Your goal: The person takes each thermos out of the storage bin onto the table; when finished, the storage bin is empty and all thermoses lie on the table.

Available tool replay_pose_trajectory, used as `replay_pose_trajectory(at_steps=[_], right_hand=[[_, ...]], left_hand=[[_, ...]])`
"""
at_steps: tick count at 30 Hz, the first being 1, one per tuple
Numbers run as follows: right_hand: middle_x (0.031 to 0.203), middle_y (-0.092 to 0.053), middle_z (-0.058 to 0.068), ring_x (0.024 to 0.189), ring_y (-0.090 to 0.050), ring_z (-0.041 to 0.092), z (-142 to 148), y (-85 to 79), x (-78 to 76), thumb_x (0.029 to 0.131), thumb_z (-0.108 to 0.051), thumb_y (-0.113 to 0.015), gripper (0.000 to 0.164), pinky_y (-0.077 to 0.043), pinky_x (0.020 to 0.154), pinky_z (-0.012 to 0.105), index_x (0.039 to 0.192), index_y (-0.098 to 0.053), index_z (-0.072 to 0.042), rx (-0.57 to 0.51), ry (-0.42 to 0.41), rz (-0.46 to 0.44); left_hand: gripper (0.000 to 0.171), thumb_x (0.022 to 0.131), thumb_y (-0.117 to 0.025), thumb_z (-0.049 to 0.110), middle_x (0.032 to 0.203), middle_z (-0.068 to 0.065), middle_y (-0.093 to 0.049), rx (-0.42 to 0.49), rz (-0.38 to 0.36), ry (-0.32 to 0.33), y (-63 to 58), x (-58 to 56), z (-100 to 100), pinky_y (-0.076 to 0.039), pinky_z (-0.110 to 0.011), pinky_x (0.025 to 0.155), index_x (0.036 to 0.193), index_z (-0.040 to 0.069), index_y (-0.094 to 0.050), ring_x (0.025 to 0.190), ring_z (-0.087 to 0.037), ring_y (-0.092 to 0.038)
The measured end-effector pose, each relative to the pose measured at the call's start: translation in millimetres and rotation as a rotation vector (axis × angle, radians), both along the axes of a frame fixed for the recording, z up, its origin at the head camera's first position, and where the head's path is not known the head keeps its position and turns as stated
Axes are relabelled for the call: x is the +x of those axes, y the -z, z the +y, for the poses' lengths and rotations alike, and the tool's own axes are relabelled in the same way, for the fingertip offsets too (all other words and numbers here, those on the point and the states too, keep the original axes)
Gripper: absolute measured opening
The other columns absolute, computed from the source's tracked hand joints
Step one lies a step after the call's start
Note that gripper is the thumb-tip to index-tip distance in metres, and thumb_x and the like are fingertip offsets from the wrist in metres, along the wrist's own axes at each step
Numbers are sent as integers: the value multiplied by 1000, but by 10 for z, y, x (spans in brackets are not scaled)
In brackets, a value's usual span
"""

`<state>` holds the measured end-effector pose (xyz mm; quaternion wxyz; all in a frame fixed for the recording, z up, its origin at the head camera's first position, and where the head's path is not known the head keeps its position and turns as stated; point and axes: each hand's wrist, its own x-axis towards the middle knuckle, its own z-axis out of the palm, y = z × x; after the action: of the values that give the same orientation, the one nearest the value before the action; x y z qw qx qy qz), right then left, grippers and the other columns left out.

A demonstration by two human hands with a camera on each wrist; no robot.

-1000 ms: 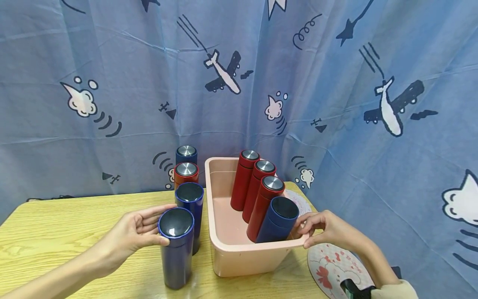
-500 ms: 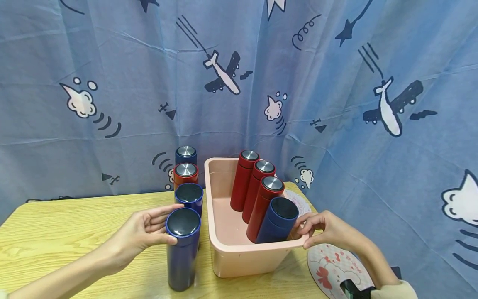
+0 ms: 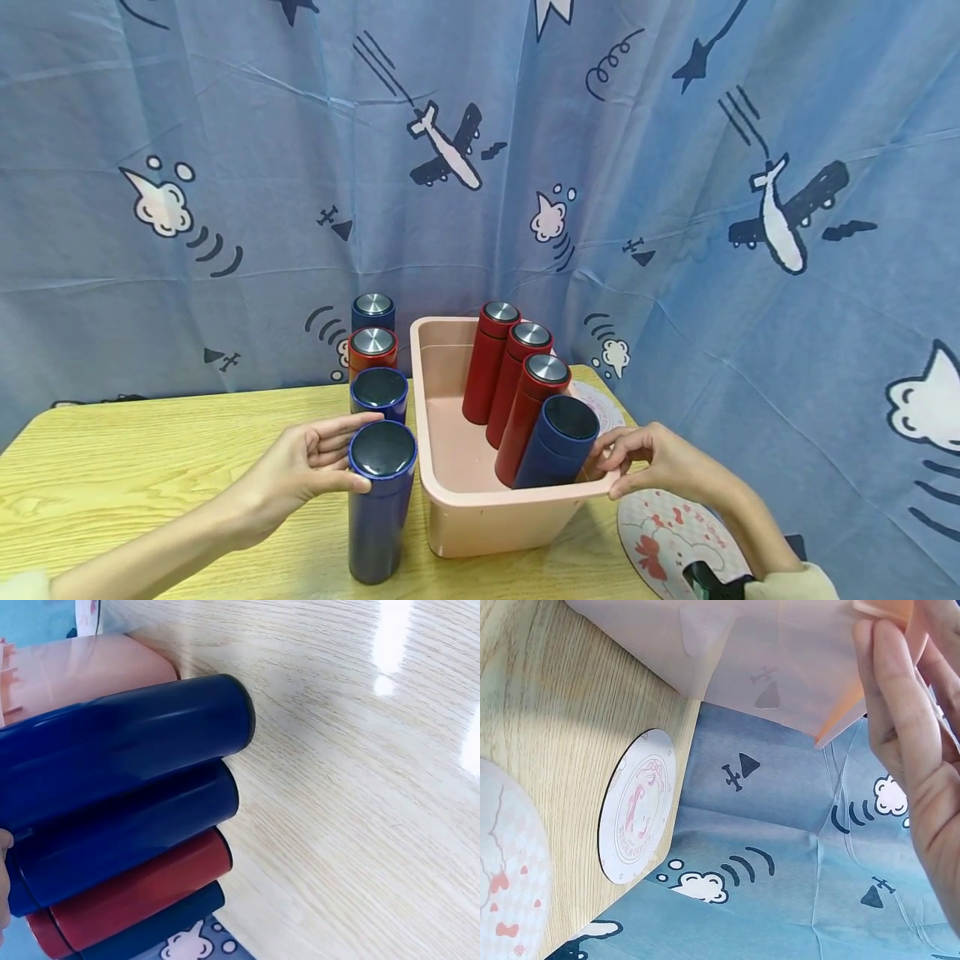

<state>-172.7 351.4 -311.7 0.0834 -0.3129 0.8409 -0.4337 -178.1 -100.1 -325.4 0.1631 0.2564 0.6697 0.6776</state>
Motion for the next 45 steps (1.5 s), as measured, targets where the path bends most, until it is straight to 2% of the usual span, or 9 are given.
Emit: replay_pose_trajectory(at_steps=[11, 15, 19, 22, 29, 38, 45], right_hand=[[106, -64, 21, 97, -59, 5, -3, 7, 2, 77, -3, -77, 18, -56, 68, 25, 91, -70, 6, -8, -10, 0], [106, -64, 22, 95, -60, 5, -5, 3, 1, 78, -3, -77, 18, -56, 68, 26, 91, -70, 6, -11, -13, -5], [107, -64, 20, 100, -58, 4, -4, -5, 4, 78, -3, -76, 17, -56, 70, 26, 91, -70, 6, -8, 5, -22], [108, -64, 19, 101, -58, 3, -4, -10, 7, 78, -3, -76, 17, -56, 71, 26, 91, -71, 6, -3, 17, -28], [108, -64, 20, 102, -57, 3, -6, -14, 15, 78, -3, -76, 17, -56, 72, 26, 92, -70, 6, -2, 28, -35], [109, -64, 19, 100, -58, 3, -12, -11, 16, 79, -4, -76, 19, -56, 71, 27, 92, -70, 7, -7, 29, -41], [109, -64, 19, 101, -58, 3, -8, -10, 23, 79, -3, -76, 18, -56, 71, 27, 92, -70, 7, -10, 27, -40]], left_hand=[[71, 83, -74, 10, 143, -22, -42, -7, 2, -4, 22, -10, 37, -44, -26, 99, 143, -4, -39, 131, -37, -39], [73, 81, -76, 12, 141, -22, -45, -38, -13, 11, -12, -41, 24, -44, -31, 100, 142, -4, -40, 131, -38, -38], [75, 78, -80, 16, 141, -23, -45, -119, 31, 55, -86, -107, -21, -42, -37, 102, 140, -3, -44, 132, -41, -36], [74, 76, -81, 16, 141, -23, -46, -156, 77, 91, -125, -151, -49, -42, -35, 101, 138, -4, -46, 132, -42, -37], [74, 77, -80, 13, 139, -26, -46, -117, 112, 113, -128, -194, -38, -46, -32, 98, 138, -9, -44, 130, -42, -39], [75, 76, -82, 14, 137, -27, -48, -141, 119, 127, -148, -247, -62, -45, -31, 98, 136, -10, -45, 130, -43, -40], [74, 76, -81, 13, 138, -26, -47, -133, 114, 123, -138, -239, -60, -45, -31, 97, 137, -9, -45, 129, -42, -41]])
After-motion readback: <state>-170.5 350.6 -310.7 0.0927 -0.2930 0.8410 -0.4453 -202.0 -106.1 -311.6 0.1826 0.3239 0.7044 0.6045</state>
